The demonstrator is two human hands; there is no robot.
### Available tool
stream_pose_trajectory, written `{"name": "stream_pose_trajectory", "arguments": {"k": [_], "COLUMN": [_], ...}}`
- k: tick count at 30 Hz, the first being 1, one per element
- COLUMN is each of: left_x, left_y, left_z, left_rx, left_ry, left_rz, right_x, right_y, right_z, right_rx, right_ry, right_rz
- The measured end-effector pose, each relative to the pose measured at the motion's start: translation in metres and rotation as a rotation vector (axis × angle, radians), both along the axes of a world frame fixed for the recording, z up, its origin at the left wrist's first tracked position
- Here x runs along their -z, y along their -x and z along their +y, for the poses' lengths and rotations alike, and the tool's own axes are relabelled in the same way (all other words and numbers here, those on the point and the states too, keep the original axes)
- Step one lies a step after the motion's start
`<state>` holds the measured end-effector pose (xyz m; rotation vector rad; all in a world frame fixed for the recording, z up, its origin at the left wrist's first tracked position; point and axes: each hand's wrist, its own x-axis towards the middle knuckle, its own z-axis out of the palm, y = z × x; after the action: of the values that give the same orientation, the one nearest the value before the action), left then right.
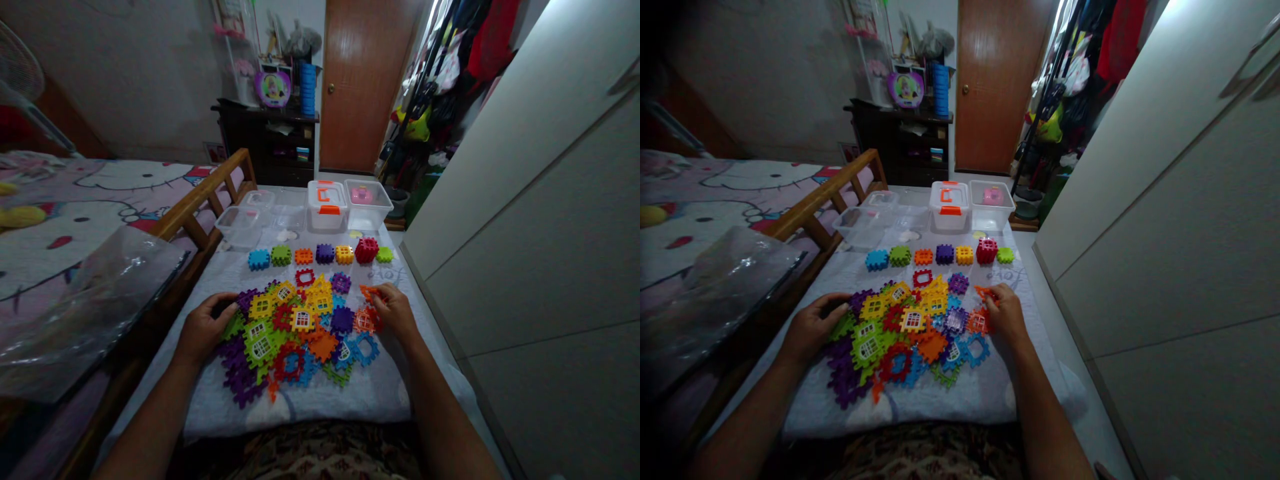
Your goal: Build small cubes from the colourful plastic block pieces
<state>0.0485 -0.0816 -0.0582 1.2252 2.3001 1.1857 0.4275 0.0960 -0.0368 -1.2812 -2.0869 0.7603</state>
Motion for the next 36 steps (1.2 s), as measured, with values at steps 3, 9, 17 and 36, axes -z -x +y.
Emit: {"name": "stream_pose_trajectory", "arguments": {"k": [3, 9, 17, 36], "left_x": [0.002, 0.004, -0.001, 0.000], "left_y": [0.002, 0.004, 0.000, 0.002], "left_z": [0.000, 0.000, 0.000, 0.000], "left_rx": [0.001, 0.003, -0.002, -0.002], "left_ry": [0.010, 0.018, 0.010, 0.034], "left_rz": [-0.001, 0.009, 0.002, -0.007], "right_x": [0.003, 0.016, 0.015, 0.009], "right_y": [-0.015, -0.019, -0.019, -0.013], "right_z": [0.007, 0.006, 0.003, 0.010], "right_rx": [0.247, 0.357, 0.284, 0.176], "right_ry": [0.105, 0.097, -0.107, -0.109], "right_rz": [0.185, 0.079, -0.271, -0.525]}}
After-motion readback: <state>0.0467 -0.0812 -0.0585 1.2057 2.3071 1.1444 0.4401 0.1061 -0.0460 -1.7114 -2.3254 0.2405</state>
